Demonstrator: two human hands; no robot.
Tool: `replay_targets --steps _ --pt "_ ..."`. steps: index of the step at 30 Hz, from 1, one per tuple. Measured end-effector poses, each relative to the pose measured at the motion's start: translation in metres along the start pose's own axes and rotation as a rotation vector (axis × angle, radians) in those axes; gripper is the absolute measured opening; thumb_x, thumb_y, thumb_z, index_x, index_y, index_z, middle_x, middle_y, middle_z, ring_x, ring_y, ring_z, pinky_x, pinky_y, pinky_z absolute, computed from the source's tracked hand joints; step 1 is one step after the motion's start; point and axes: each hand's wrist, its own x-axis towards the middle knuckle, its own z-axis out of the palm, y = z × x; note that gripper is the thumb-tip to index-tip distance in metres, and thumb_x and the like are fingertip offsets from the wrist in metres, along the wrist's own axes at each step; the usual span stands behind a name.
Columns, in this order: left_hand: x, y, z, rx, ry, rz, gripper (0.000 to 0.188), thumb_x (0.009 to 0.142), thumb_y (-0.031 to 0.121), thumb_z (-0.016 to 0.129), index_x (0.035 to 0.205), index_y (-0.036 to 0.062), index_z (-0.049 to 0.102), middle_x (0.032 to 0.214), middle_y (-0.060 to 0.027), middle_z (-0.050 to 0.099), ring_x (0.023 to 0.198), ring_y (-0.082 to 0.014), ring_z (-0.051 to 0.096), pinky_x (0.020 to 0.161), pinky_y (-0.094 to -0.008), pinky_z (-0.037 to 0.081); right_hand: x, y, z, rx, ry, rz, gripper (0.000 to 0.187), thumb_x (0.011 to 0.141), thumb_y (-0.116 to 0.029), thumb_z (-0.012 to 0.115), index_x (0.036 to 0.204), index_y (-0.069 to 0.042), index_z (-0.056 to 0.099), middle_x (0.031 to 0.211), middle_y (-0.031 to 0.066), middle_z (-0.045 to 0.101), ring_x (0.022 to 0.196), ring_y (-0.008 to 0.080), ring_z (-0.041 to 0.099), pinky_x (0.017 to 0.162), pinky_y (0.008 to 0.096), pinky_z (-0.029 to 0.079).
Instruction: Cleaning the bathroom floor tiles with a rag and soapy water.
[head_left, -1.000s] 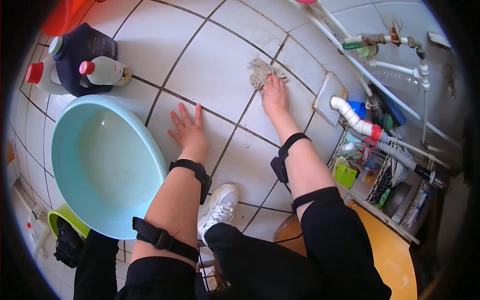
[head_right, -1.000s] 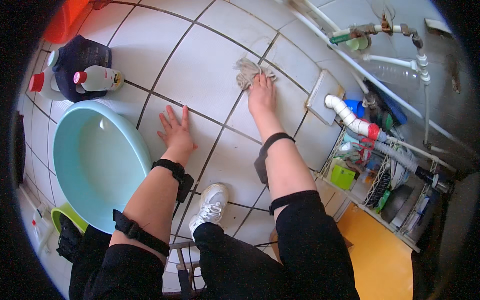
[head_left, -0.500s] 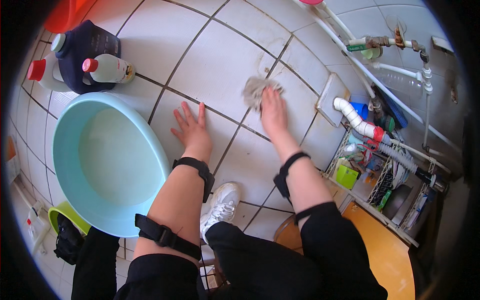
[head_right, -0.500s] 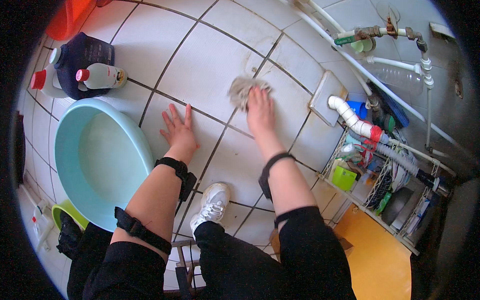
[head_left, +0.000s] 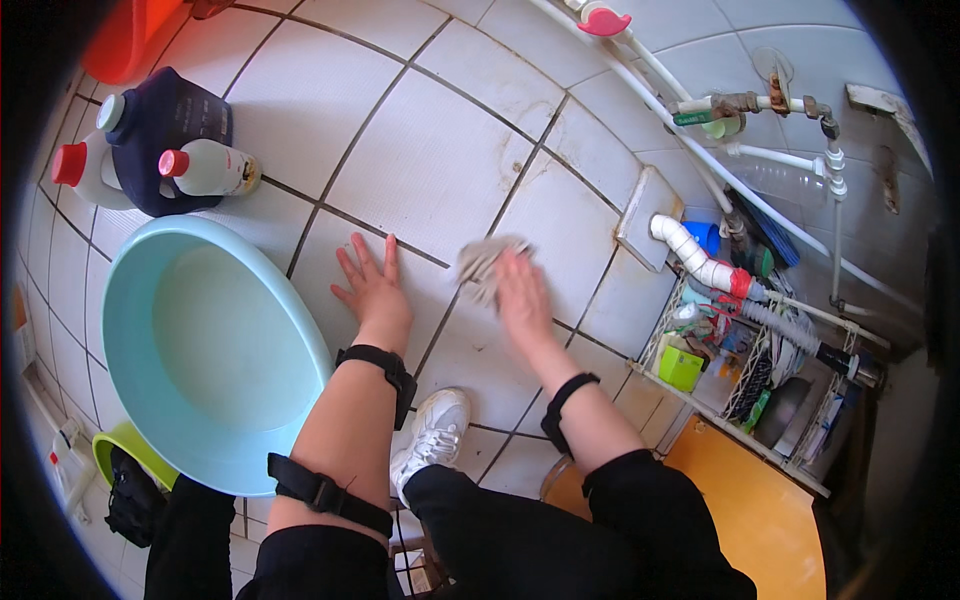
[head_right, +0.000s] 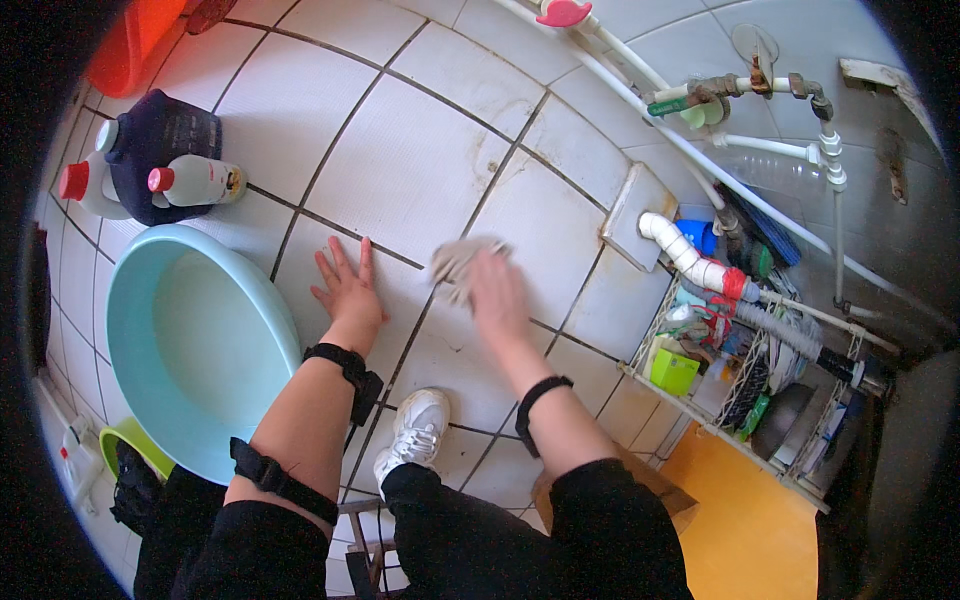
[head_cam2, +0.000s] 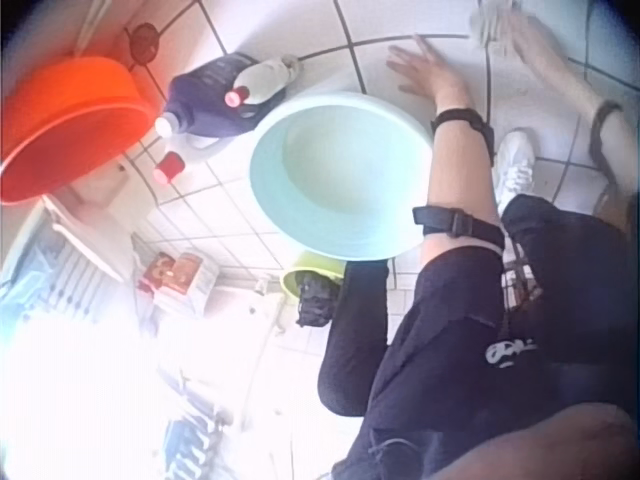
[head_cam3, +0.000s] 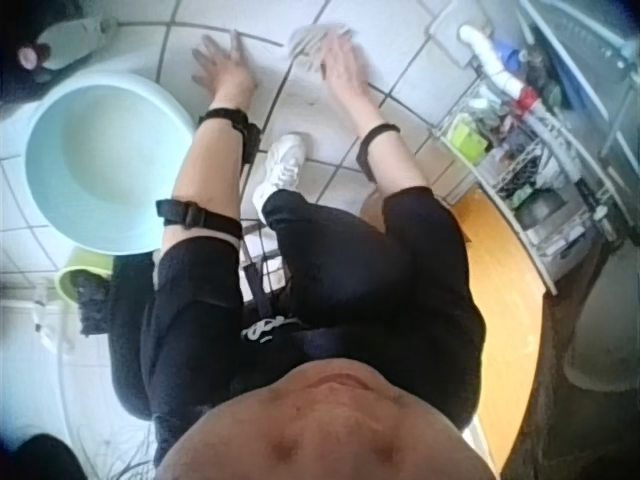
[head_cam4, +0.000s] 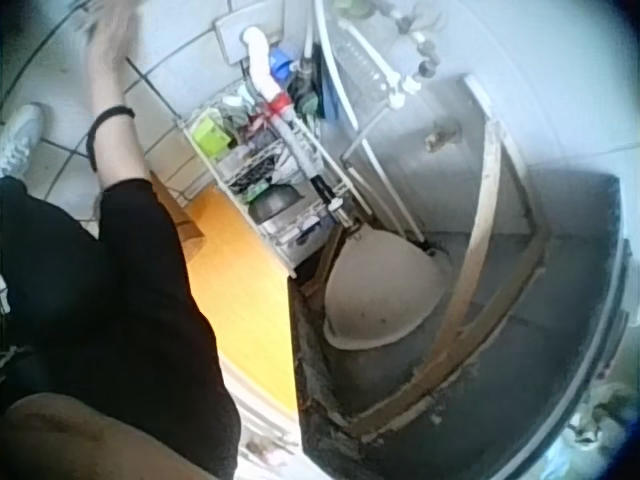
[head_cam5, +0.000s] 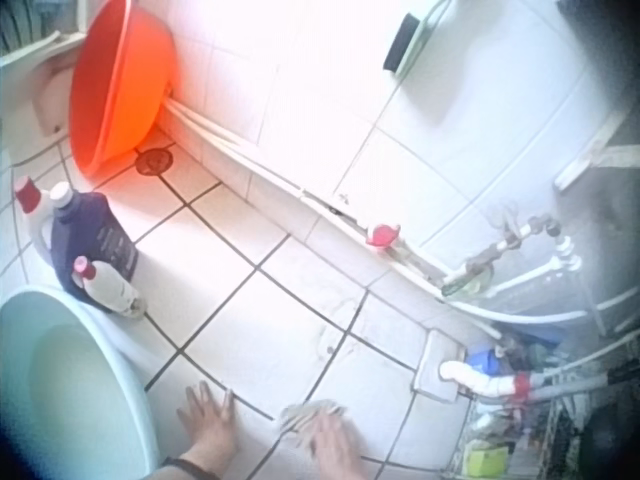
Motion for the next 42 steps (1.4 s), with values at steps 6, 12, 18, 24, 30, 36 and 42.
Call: replay_targets --steps 6,12,18,24,30,36,42 --pt "0.007 0.020 0.004 0.033 0.023 0.056 0.104 0.099 0.002 0.060 0.177 0.0406 0.002 0.184 -0.0162 -0.014 0.168 -0.0489 -0.004 0.125 -0.0771 0.022 0.133 0.165 -0.020 -0.044 0.038 0.613 0.058 0.114 -0.021 0.046 0.168 -0.002 0.037 0.177 0.0178 0.034 0.161 0.0397 0.034 0.133 0.0508 0.029" --pt "0.020 0.010 0.020 0.223 0.117 -0.008 0.155 0.067 0.030 0.104 0.177 0.0376 -0.005 0.181 -0.0225 -0.019 0.166 -0.0541 -0.006 0.121 -0.0782 0.030 0.189 0.049 -0.019 -0.005 0.002 0.567 0.063 0.116 -0.032 0.043 0.172 -0.005 0.030 0.181 0.0153 0.027 0.167 0.0346 0.024 0.136 0.0555 0.015" --pt "0.012 0.000 0.006 0.084 0.015 -0.028 0.099 0.101 0.001 0.055 0.177 0.0403 0.006 0.184 -0.0183 -0.012 0.167 -0.0526 -0.006 0.124 -0.0778 0.024 0.126 0.015 -0.028 0.007 -0.079 0.058 0.062 0.109 -0.020 0.053 0.168 -0.007 0.039 0.176 0.0157 0.038 0.162 0.0346 0.036 0.133 0.0570 0.025" --pt "0.009 0.020 -0.006 0.043 0.006 0.033 0.098 0.102 0.003 0.055 0.177 0.0411 0.005 0.184 -0.0182 -0.014 0.168 -0.0514 -0.006 0.124 -0.0781 0.023 0.230 0.113 -0.038 -0.023 0.092 0.455 0.061 0.113 -0.025 0.049 0.170 -0.007 0.036 0.178 0.0142 0.034 0.164 0.0340 0.030 0.134 0.0567 0.023" --pt "0.009 0.013 -0.012 0.044 -0.023 -0.011 0.096 0.103 0.002 0.053 0.177 0.0389 0.005 0.184 -0.0190 -0.014 0.168 -0.0514 -0.006 0.125 -0.0781 0.022 0.166 0.051 -0.014 -0.026 0.011 0.411 0.063 0.113 -0.029 0.050 0.170 -0.006 0.035 0.178 0.0137 0.034 0.164 0.0340 0.031 0.133 0.0576 0.023" --pt "0.009 0.011 -0.016 0.046 -0.043 0.016 0.096 0.103 0.001 0.053 0.178 0.0359 0.005 0.183 -0.0210 -0.015 0.167 -0.0528 -0.007 0.124 -0.0786 0.022 0.137 0.076 -0.025 -0.114 -0.008 0.372 0.058 0.109 -0.018 0.050 0.165 -0.003 0.044 0.174 0.0148 0.039 0.160 0.0337 0.037 0.130 0.0591 0.029" --pt "0.019 0.008 0.006 0.164 0.028 0.005 0.135 0.079 0.020 0.089 0.177 0.0358 -0.002 0.181 -0.0236 -0.019 0.166 -0.0544 -0.007 0.123 -0.0785 0.027 0.168 0.082 -0.028 -0.070 -0.043 0.507 0.057 0.110 -0.023 0.053 0.164 -0.005 0.046 0.174 0.0130 0.040 0.159 0.0350 0.039 0.130 0.0548 0.030"
